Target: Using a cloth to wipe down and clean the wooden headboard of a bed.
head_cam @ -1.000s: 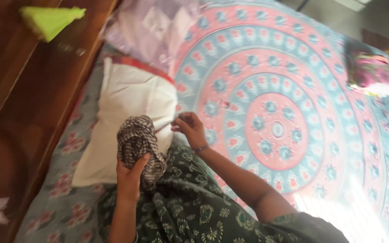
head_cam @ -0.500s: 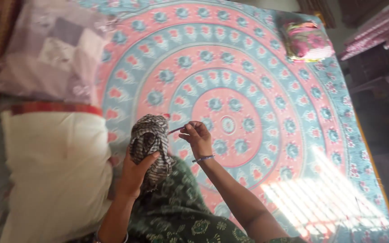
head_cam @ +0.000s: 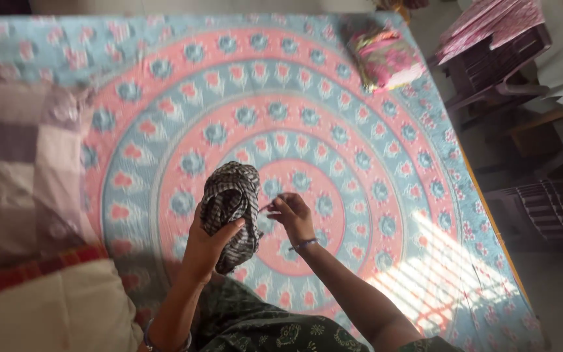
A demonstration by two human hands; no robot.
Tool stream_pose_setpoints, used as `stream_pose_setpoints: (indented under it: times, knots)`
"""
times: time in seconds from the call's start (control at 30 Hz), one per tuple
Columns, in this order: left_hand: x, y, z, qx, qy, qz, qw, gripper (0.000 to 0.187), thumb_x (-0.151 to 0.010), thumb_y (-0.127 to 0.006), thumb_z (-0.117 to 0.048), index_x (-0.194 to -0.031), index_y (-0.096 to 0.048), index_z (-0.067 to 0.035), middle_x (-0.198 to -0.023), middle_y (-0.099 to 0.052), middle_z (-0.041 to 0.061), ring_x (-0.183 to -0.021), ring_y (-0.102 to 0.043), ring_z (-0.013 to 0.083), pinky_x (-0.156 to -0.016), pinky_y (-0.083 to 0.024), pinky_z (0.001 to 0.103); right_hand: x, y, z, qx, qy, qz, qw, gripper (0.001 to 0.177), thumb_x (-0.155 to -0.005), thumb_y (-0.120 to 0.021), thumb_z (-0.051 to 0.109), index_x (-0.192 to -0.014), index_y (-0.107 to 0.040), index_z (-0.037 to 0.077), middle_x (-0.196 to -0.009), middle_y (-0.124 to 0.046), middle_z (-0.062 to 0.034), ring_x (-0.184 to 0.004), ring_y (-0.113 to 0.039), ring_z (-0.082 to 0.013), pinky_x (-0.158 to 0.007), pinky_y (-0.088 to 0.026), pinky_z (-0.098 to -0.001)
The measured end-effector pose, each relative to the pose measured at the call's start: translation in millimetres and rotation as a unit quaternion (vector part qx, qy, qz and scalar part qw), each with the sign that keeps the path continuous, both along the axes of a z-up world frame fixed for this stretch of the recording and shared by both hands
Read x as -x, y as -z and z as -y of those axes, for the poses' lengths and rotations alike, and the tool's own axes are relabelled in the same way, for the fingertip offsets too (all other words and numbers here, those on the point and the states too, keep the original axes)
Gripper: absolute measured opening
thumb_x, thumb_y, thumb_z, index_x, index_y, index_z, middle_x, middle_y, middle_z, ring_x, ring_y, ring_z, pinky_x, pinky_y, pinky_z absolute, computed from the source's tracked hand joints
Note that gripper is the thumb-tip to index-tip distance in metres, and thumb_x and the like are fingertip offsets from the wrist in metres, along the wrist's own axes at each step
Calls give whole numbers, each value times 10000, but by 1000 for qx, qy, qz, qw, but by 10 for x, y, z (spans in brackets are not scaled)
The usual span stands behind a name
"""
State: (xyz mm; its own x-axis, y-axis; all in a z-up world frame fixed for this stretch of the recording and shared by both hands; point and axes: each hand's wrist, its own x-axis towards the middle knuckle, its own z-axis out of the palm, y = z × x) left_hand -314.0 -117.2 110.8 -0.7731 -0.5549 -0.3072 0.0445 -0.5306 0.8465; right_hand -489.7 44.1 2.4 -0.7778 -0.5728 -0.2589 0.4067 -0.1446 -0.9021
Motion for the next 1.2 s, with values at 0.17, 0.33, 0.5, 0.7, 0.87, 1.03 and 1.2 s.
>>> stream_pose_setpoints:
  times: [0.17,0.33,0.5,0.7,0.87,1.03,1.2]
  knots:
    - [243,-137,349,22,17,0,1000,796,-793,-799,-160,-1483,-418,-51,-1336,-623,136,-1186,-650,250,-957,-577,414,225,-169,34,-26,3,-32,999,189,-971,-680,138,-1102,-618,17,-987,-702,-96,-923,-725,-208,-774,-625,-372]
    - [369,-181,587,30,32,40,998,856,-774,-801,-213,-1514,-388,-90,-1389,-596,140,-1231,-635,269,-983,-564,443,321,-388,180,-33,-3,-58,998,201,-963,-697,152,-1097,-626,19,-989,-705,-84,-931,-727,-196,-763,-616,-360]
    - [451,-55,867,66,58,81,993,832,-781,-797,-227,-1500,-404,-81,-1345,-613,134,-1191,-652,272,-950,-573,453,231,-435,414,10,20,-64,998,208,-962,-703,152,-1094,-616,17,-987,-702,-91,-931,-729,-202,-769,-622,-374]
    - [601,342,1294,64,83,28,994,753,-784,-823,-203,-1440,-504,-16,-1283,-671,178,-1126,-667,266,-934,-545,429,59,-323,674,31,67,-55,996,208,-947,-700,127,-1101,-622,10,-989,-687,-87,-941,-728,-212,-780,-628,-387]
    - [829,360,1797,65,110,52,990,753,-774,-824,-179,-1430,-480,-48,-1286,-659,125,-1135,-659,215,-928,-555,392,110,-265,1138,-1,92,-46,995,211,-943,-697,123,-1087,-613,-6,-979,-698,-108,-936,-732,-228,-767,-640,-403]
    - [882,216,2101,34,107,15,994,752,-785,-810,-179,-1445,-483,-27,-1292,-658,140,-1135,-667,241,-918,-561,399,136,-459,1447,-4,78,-64,995,244,-945,-710,141,-1103,-607,-15,-1010,-693,-101,-963,-731,-226,-786,-649,-393]
    - [855,109,2279,12,102,59,993,798,-786,-794,-203,-1486,-438,-56,-1358,-623,86,-1224,-629,214,-1023,-525,391,299,-403,1550,-30,108,-64,992,252,-931,-714,147,-1109,-618,-4,-1018,-713,-103,-959,-739,-221,-783,-647,-393]
